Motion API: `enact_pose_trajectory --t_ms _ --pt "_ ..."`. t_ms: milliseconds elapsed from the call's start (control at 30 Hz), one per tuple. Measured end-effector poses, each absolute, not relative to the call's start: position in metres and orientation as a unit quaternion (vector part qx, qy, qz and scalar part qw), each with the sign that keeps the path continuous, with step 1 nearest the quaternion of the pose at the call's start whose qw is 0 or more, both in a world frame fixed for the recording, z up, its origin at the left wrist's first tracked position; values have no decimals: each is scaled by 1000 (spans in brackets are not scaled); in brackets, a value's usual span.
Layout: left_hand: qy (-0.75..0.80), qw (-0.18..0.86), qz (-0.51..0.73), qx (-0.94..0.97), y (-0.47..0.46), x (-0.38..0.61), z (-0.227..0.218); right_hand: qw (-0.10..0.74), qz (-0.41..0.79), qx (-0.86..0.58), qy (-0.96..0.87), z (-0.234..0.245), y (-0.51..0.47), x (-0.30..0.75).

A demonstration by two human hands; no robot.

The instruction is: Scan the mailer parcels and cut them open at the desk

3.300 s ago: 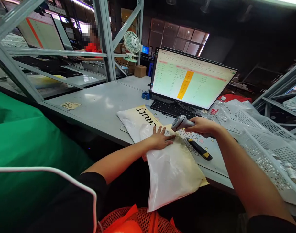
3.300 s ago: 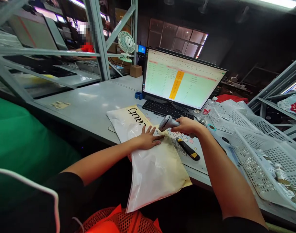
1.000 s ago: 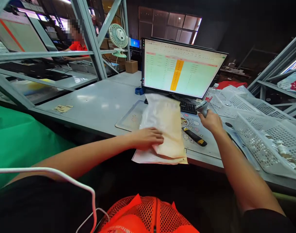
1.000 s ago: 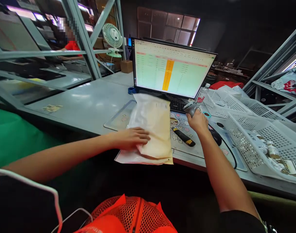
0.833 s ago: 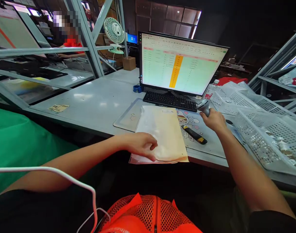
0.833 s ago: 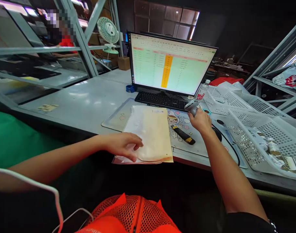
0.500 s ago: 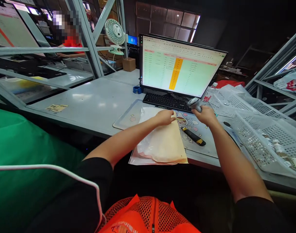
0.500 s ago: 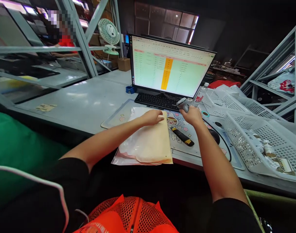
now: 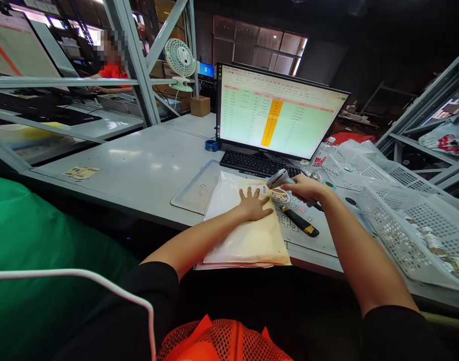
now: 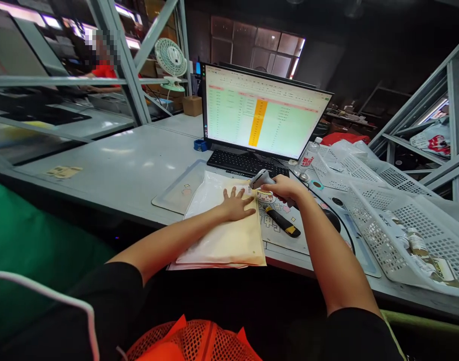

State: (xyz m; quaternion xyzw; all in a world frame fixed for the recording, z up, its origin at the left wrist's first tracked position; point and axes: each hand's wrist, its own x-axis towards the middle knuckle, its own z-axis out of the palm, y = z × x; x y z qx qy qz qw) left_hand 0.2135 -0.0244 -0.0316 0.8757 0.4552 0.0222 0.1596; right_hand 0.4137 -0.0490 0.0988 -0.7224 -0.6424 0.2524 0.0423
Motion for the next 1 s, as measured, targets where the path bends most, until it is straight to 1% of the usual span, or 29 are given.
enact_pose_trajectory --t_ms 133,300,400,467,567,700,867,933,1000 --pt "459 157 27 874 -26 213 -32 35 251 -717 -649 94 -43 410" --pt "462 165 30 871 -25 212 -34 64 229 -734 -636 87 -46 413" --pt "465 167 38 869 -26 211 -35 59 233 -740 -628 78 -46 423" --pt "465 168 42 868 -26 210 -34 50 203 -751 -626 70 -43 432" --pt "464 170 38 869 -26 208 -32 36 114 -787 -606 53 -38 448" --pt "461 173 41 869 -30 207 -32 35 26 -835 -549 22 -37 460" --pt "465 195 56 862 -26 206 -28 54 -15 -873 -485 -13 -41 462" --pt "470 203 71 856 -13 201 -20 64 -18 -877 -477 -15 -42 465" --pt "479 191 95 851 7 189 -10 75 -15 -877 -474 -8 -40 468"
